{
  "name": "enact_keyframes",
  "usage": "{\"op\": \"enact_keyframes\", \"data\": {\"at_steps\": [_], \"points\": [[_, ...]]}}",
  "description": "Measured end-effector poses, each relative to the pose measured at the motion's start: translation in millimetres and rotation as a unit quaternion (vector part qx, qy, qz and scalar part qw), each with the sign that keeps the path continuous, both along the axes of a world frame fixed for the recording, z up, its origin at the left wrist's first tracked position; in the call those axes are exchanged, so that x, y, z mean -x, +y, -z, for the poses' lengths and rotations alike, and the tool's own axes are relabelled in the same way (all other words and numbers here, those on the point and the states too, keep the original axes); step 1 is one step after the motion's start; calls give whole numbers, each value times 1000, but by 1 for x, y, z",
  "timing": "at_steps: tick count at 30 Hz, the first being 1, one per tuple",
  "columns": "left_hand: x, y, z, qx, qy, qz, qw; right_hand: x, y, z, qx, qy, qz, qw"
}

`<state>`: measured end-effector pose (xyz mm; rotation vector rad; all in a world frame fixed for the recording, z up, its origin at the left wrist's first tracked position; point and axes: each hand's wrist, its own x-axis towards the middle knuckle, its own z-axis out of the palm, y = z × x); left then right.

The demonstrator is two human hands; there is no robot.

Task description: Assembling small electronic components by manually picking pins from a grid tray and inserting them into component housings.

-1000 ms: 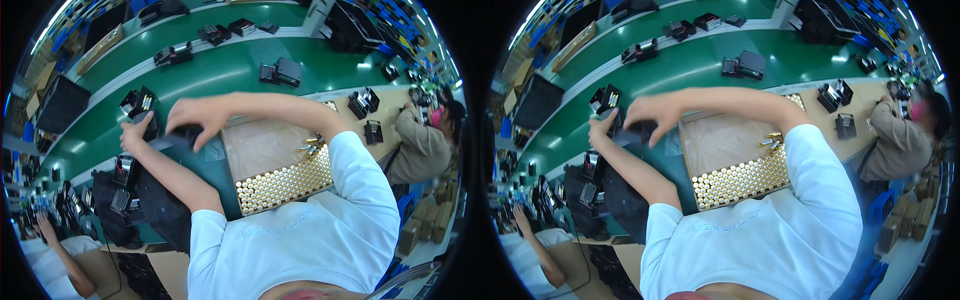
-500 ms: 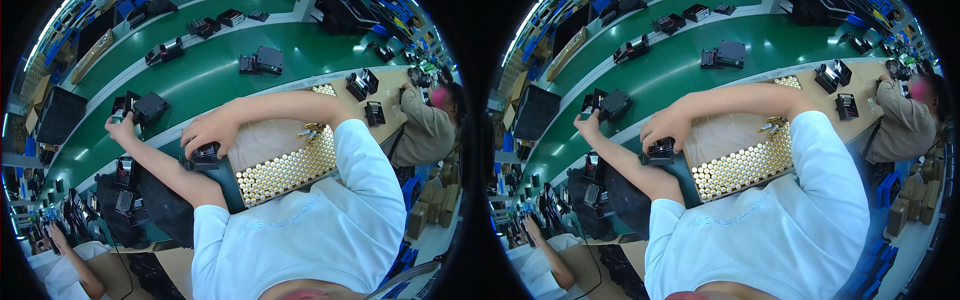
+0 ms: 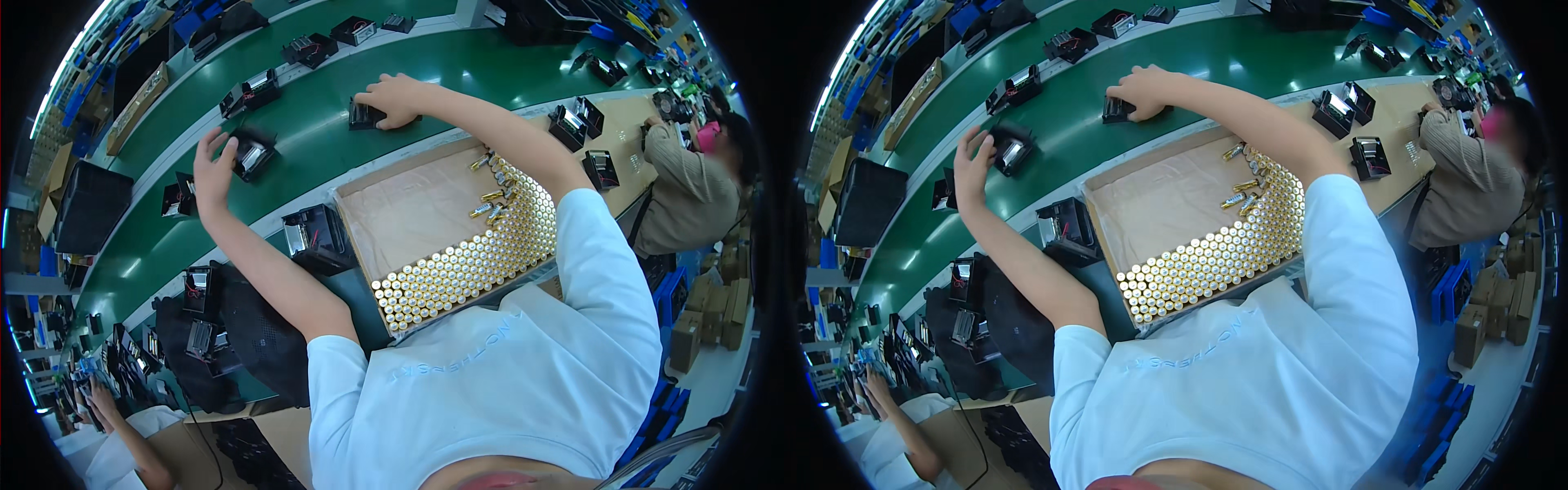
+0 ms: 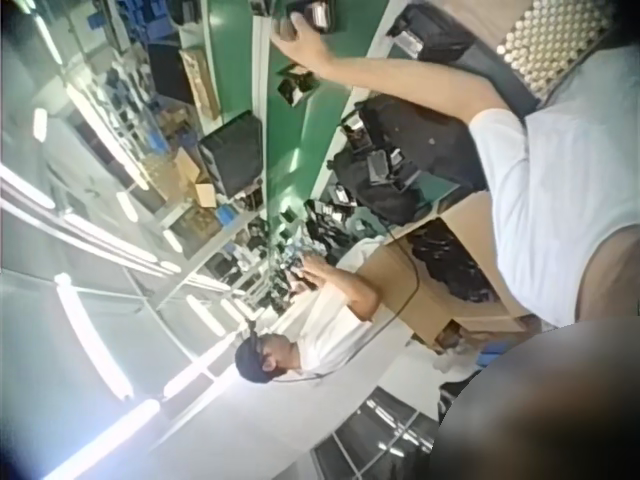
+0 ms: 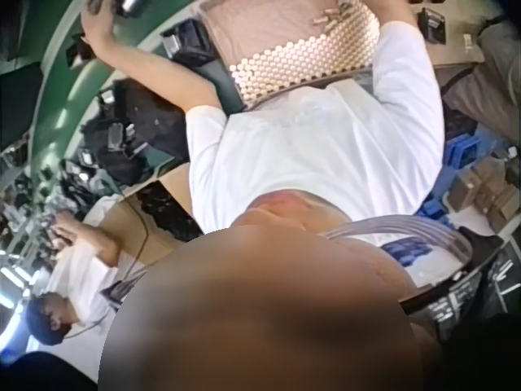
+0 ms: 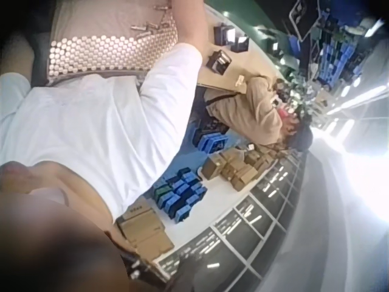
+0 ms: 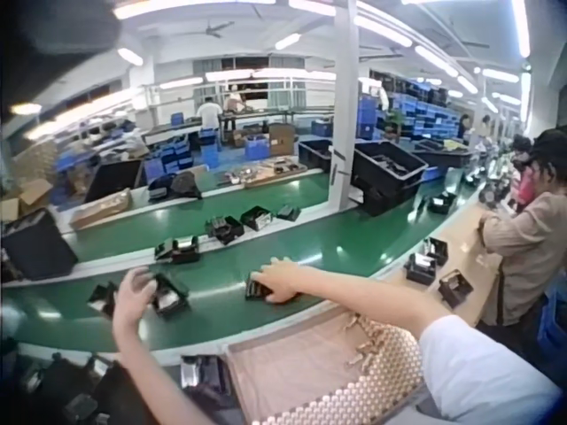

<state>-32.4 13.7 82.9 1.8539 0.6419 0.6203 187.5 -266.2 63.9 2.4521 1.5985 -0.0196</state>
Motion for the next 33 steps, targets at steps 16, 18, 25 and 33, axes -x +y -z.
{"op": "enact_keyframes", "data": {"at_steps": [16,18,25,33], "points": [[-84,63,32,-250,324,-13,912,123,44,-48,-226,226,-279,905],[-79,69,14,-243,319,61,914,136,62,-37,-226,157,-347,897],[-103,52,-2,-174,243,144,943,194,80,-26,-377,131,-559,727],[-113,-5,-24,17,245,-24,969,84,-104,-73,11,224,-238,945]]}}
